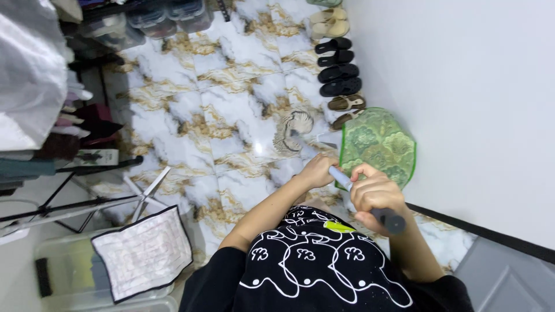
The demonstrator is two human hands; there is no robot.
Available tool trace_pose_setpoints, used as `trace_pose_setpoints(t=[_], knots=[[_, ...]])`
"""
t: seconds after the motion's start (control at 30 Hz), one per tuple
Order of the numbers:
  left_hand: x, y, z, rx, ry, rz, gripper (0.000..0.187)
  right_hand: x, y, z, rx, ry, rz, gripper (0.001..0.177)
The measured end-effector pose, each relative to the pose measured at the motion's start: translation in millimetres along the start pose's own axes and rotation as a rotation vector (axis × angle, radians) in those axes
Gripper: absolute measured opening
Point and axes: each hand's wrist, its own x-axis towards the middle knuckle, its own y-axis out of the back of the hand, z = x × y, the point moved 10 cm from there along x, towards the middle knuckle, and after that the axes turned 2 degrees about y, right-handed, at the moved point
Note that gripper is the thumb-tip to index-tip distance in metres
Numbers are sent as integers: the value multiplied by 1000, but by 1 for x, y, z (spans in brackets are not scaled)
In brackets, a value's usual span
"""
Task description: The person mops the floor using a mop, moving between a kitchen area, a hallway, a bedroom with a bed and a fan, and a walk-in closet with clothes and shoes, passing through a doorway.
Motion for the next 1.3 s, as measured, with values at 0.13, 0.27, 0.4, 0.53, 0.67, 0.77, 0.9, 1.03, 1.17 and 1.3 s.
trace_pose_setpoints(t=[0.13, 0.27, 0.4, 0.53, 0.67, 0.77, 0.9, 1.03, 1.17, 1.3], knots=[[-65, 30, -43, 40, 177, 46, 15, -4, -35, 16, 139, -6, 39, 33], [-157, 60, -116, 149, 496, 35, 15, -22, -95, 59, 257, -48, 9, 27], [-260, 88, -186, 169, 531, 191, 19, -52, -190, 109, 306, -99, -65, 23], [-334, 83, -231, 341, 623, 288, 10, -83, -253, 115, 307, -222, -164, 21], [-301, 53, -201, 255, 435, 289, 14, -87, -210, 78, 190, -232, -2, 9], [-240, 13, -138, -19, 332, 241, 17, -85, -151, 24, 78, -237, -37, 16], [-187, -35, -22, -206, 118, 93, 19, -92, -116, -62, -20, -235, 72, 24], [-168, -71, 36, -227, -20, -42, 27, -96, -141, -104, -199, -113, 16, 16], [-184, -66, 54, -155, -128, -67, 19, -100, -168, -114, -119, -33, -100, 26], [-222, -59, 44, -46, -4, -44, 17, -116, -161, -123, 24, -42, -65, 30]])
